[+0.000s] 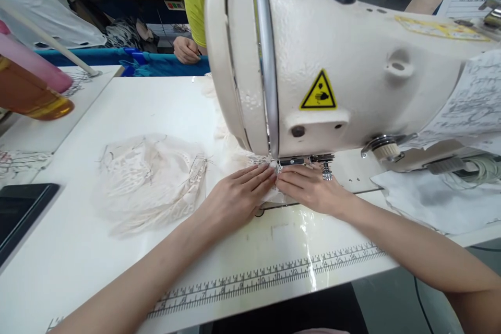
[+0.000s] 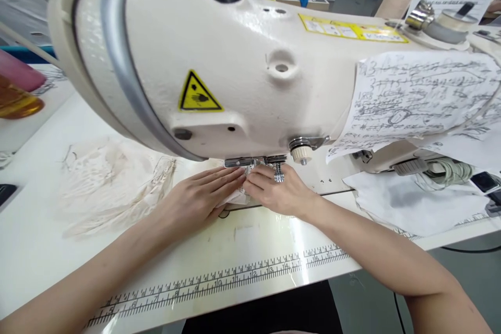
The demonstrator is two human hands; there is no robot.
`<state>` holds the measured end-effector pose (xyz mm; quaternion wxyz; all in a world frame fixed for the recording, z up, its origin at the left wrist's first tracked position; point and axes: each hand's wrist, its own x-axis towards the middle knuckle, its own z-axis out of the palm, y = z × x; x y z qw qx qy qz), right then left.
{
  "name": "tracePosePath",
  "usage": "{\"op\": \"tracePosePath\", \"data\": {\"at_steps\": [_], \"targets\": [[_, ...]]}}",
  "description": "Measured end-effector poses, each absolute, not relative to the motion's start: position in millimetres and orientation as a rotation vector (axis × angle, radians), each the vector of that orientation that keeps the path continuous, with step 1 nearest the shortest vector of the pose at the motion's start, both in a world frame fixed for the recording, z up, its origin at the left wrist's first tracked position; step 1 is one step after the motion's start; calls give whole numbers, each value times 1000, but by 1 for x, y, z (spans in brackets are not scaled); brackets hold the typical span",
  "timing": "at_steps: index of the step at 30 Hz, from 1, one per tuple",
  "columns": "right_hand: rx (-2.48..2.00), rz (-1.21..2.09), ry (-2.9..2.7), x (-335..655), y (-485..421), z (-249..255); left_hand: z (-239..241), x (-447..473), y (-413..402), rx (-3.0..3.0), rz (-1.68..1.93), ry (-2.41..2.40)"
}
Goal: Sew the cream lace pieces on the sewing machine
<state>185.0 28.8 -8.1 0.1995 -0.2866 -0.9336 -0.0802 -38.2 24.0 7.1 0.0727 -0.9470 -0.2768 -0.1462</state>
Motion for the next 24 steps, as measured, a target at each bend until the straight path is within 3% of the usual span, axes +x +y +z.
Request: {"op": "tracePosePath", "data": {"at_steps": [11,24], "targets": [[-812,-380,-2554,175,21,-5,7,-39,26,-2822,-441,-884],[-824,-162,-2560,186,25,-7,5,-28,14,-2707,-401,-991]]}}
